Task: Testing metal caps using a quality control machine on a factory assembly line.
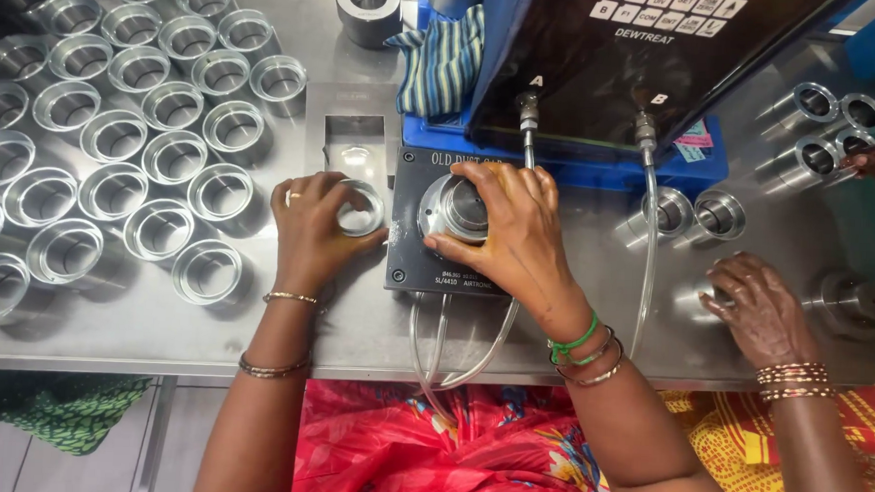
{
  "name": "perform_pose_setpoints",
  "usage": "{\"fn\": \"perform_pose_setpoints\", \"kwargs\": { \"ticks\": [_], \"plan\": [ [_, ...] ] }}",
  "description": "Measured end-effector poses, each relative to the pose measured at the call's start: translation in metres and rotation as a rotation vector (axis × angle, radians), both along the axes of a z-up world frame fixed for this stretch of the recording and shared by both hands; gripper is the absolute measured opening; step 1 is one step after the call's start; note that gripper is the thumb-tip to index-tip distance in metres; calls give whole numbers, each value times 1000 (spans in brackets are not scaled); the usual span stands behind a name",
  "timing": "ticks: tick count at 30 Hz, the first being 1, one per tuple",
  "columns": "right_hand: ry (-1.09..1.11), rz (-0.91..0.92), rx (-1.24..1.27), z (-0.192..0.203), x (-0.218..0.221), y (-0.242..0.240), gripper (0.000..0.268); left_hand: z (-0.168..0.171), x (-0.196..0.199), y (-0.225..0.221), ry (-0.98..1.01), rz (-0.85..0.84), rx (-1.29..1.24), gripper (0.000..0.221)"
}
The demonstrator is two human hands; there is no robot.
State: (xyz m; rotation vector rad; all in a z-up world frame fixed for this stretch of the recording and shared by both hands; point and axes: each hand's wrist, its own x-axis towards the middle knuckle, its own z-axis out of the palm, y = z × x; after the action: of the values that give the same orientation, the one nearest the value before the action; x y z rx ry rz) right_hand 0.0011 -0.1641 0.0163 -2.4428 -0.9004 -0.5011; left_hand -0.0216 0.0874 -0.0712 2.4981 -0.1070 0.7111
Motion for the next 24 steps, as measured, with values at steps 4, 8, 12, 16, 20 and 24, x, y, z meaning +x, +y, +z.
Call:
{"fn": "perform_pose_setpoints", "kwargs": {
  "ticks": [4,8,12,16,20,24],
  "plan": [
    [-73,58,38,2,-6,-34,83,1,4,-1,-3,-11,77,39],
    [1,-147,317,3,-8,-109,51,-10,12,5,73,-79,106,36],
    [-29,-394,364,-39,-2,-203,33,-26,34,14,75,-115,170,39],
    [8,-593,75,-88,-21,-236,30,-40,52,23,66,-111,148,41],
    [-121,-670,-182,-105,-39,-215,35,-40,61,23,81,-119,145,43],
    [-16,-695,-248,-107,-48,-194,26,-38,63,19,104,-63,118,40]
  ]
}}
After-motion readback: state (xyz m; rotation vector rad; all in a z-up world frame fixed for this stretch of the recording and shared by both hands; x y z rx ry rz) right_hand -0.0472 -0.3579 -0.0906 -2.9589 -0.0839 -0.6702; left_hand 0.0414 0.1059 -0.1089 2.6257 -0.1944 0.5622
